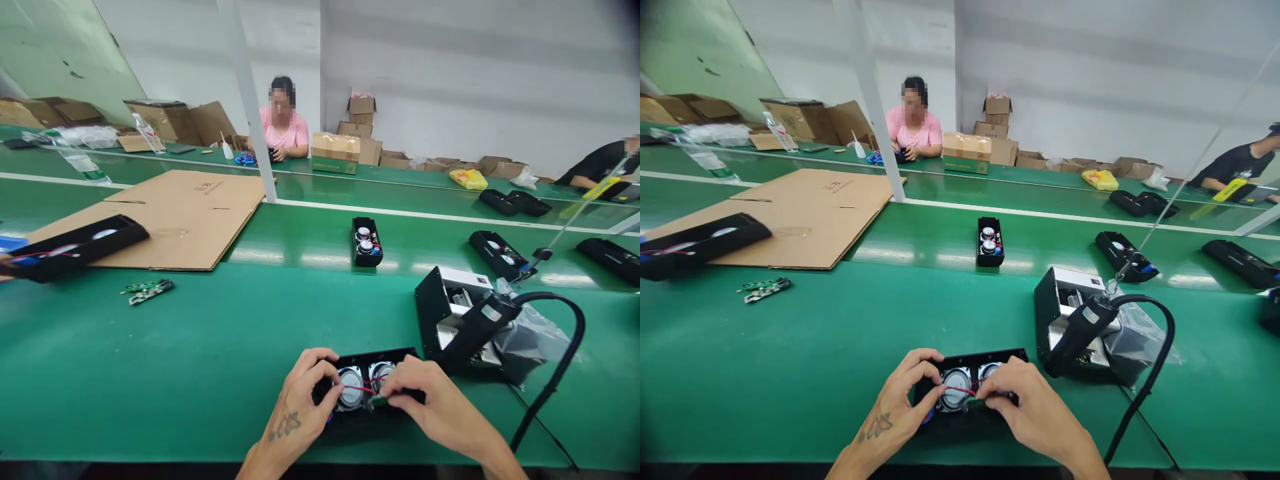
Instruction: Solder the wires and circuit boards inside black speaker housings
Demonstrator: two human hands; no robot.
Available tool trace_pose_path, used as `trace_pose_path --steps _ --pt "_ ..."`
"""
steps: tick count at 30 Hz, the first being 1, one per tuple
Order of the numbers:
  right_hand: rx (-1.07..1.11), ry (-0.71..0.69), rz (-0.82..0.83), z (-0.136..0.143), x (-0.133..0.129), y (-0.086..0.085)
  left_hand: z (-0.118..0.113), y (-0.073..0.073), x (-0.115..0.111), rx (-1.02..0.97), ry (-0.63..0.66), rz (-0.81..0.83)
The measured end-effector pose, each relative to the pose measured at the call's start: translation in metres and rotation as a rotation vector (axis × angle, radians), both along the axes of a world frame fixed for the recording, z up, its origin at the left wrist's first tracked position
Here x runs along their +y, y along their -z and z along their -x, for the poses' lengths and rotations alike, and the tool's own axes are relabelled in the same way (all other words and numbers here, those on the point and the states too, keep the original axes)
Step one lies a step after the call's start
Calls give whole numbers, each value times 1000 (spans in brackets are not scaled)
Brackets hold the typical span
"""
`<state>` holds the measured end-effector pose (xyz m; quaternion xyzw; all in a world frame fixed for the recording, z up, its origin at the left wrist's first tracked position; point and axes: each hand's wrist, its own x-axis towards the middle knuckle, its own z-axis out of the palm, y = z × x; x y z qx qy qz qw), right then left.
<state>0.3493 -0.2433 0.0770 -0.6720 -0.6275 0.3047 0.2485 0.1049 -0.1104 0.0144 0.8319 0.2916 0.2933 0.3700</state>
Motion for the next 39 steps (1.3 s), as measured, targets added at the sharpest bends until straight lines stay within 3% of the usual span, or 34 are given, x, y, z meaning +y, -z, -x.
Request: trace_pose_path --steps 6,11,16,23,26,31,33,36,39 --pt "-36 -62 89 -9 -24 3 14 -4 -6 42 113 -156" --pt "-108 -104 -34 12 -18 17 28 1 -11 68 187 -317" --pt "-278 -226 -29 33 -4 26 19 12 -19 127 205 -400" --pt "-305 -285 100 31 7 17 5 29 -23 202 224 -450" --pt "-159 -224 49 19 4 9 4 29 -23 140 197 -422" --pt "210 217 95 -8 6 -1 3 27 -25 106 175 -387" --pt "352 316 149 -14 9 1 2 26 -26 117 161 -393" --pt "392 340 139 -13 10 6 0 25 -27 150 161 -396" --pt "222 244 56 -1 6 7 0 25 -28 162 176 -389"
